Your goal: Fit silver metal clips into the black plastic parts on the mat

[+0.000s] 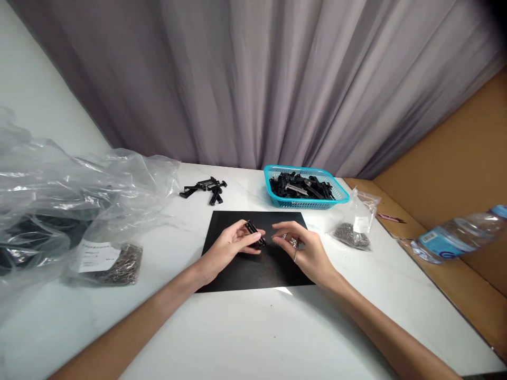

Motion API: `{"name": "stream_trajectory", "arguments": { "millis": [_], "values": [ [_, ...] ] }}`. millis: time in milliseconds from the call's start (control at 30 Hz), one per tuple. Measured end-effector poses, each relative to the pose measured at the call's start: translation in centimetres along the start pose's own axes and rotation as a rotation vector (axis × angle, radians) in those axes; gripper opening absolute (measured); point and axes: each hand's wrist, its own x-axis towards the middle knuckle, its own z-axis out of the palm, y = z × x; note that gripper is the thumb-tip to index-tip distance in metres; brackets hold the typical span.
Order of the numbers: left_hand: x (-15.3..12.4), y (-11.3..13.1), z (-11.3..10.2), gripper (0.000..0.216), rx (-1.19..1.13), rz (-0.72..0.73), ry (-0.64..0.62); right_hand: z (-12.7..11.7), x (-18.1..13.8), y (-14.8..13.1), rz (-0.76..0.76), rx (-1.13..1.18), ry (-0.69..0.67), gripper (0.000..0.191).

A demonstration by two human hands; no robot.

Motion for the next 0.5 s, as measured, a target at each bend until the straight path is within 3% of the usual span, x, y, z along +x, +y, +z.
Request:
{"name": "stream_trajectory", "arguments": {
  "millis": [200, 333, 500],
  "values": [
    [0.09, -0.53, 0.2, 0.04, 0.037, 0.033, -0.043, 0.05, -0.11, 0.61, 0.107, 0.247, -0.065, 0.016],
    [0.1, -0.65, 0.23, 0.049, -0.02, 0.011, -0.058, 0.11, -0.06, 0.93, 0.089, 0.238, -0.044, 0.02],
    [0.21, -0.74, 0.18, 0.06, -0.141, -0.038, -0.075, 0.09, -0.01, 0.76, 0.172, 0.225, -0.02, 0.032]
  ]
}}
